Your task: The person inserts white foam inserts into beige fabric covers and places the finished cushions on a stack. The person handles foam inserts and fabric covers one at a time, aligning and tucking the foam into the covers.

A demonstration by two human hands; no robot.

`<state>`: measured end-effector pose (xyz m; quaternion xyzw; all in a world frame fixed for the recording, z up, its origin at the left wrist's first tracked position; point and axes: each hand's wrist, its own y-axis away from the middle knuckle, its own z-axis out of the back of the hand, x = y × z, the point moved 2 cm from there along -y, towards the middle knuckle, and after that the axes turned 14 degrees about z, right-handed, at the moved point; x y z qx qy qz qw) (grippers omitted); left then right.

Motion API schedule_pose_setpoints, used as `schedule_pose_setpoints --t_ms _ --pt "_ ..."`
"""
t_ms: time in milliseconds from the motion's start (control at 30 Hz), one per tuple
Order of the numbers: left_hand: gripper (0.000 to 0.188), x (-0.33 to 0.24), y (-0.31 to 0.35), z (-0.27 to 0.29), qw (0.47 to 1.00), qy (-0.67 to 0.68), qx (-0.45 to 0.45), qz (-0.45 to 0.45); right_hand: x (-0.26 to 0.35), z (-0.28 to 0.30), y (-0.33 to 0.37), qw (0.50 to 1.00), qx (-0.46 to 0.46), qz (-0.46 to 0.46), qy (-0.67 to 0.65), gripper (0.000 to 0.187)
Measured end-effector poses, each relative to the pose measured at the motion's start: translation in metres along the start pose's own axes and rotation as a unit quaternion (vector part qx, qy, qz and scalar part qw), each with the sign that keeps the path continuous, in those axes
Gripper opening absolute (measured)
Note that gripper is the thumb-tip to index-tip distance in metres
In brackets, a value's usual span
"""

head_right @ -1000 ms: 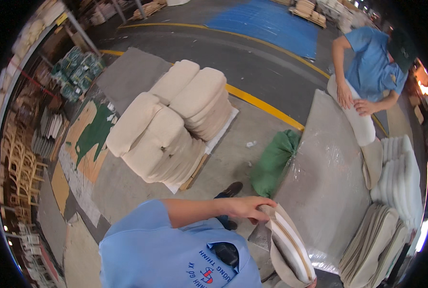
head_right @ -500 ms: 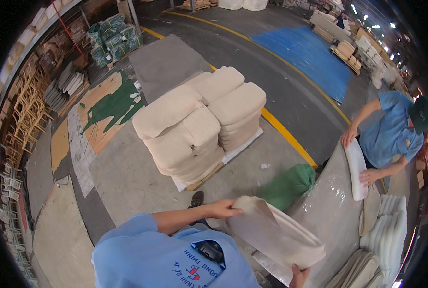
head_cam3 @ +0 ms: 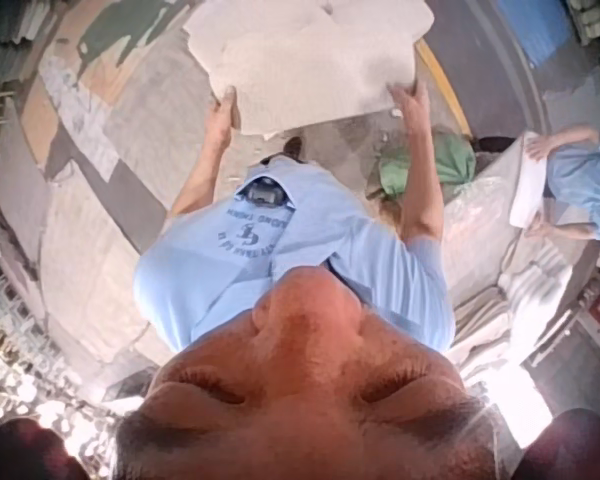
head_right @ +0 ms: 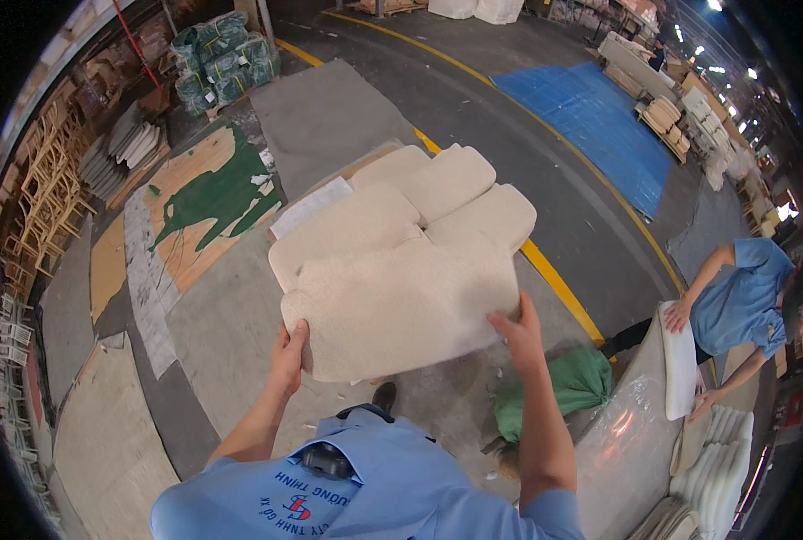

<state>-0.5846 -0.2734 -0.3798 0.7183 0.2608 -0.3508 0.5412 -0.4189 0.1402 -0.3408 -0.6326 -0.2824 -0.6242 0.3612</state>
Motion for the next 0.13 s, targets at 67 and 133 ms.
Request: schedule_pose_setpoints --t_ms 67,133 --pt "0.079 -0.006 -0.025 0.008 0.999 -0.001 -0.012 0.049 -0.023 -0.025 -0.049 1.0 0.022 -0.01 -0.012 0.078" --pt "0.087 0.003 -0.052 0.025 0.993 -0.013 -0.042 0.107 -0.06 -0.048 -0.089 0.989 0.04 -0.089 0.115 0.081"
